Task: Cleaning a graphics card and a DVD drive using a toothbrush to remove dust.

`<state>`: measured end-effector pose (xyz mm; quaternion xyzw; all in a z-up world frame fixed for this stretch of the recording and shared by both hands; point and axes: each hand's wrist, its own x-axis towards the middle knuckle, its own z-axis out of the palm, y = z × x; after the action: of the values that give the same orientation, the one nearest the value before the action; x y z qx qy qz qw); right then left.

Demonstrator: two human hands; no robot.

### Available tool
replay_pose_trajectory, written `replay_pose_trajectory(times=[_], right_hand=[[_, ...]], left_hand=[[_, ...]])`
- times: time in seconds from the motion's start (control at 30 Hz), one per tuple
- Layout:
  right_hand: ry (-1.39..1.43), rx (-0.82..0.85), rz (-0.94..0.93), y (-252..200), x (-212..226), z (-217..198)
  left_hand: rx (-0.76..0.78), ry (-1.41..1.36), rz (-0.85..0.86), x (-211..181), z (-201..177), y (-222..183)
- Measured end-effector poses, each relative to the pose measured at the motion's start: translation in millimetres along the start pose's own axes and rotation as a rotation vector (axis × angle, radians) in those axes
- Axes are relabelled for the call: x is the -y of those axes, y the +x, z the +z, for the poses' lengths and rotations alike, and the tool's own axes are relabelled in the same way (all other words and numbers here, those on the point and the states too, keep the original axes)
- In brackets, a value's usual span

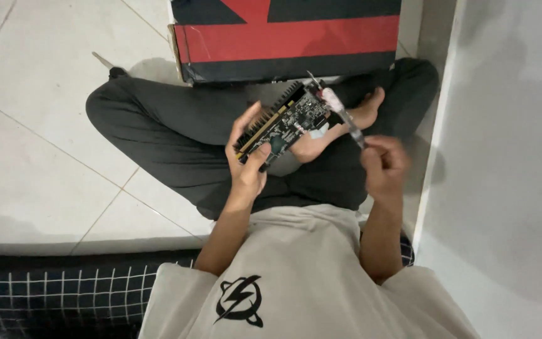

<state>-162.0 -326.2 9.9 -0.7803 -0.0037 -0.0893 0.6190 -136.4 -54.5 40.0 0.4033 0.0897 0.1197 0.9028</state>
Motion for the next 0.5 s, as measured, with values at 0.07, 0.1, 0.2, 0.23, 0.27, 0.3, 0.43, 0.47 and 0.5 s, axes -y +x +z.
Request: replay_pose_trajectory(times=[0.07,0.1,0.2,0.23,0.27,0.3,0.43,0.47,0.5], right_hand=[[-0.001,0.001,0.011,11.5,12.3,0.9],[-0.002,-0.003,0.023,15.8,18.0,1.1],[0.231,-0.007,-0.090,30.1,-0.7,-15.1],[0.234,-0.003,-0.085,31.5,11.5,-5.7],[0.124,0.062,-0.072,33.5,24.2,2.9],[0.015,0.116,-0.060,34.7,36.7,12.9],[-0.103,0.075,-0.097,60.8,34.4,28.5],[-0.060,0.078,-0.096,65.5,38.5,32.7],[-0.014,0.086,-0.091,69.5,42.8,37.7]], left_hand=[[-0.023,-0.008,-0.017,0.1,1.1,0.3],[-0.041,-0.014,-0.038,0.7,1.2,-1.1],[-0.058,0.017,-0.032,-1.9,2.5,6.6],[-0.064,0.022,-0.032,-2.9,1.7,7.3],[-0.055,0.032,-0.034,-3.8,1.8,8.0],[-0.036,0.045,-0.039,-5.6,1.7,11.2],[-0.015,0.038,-0.074,-11.2,22.8,18.5],[-0.017,0.043,-0.073,-12.6,27.9,21.8],[-0.026,0.050,-0.072,-15.2,32.4,23.8]])
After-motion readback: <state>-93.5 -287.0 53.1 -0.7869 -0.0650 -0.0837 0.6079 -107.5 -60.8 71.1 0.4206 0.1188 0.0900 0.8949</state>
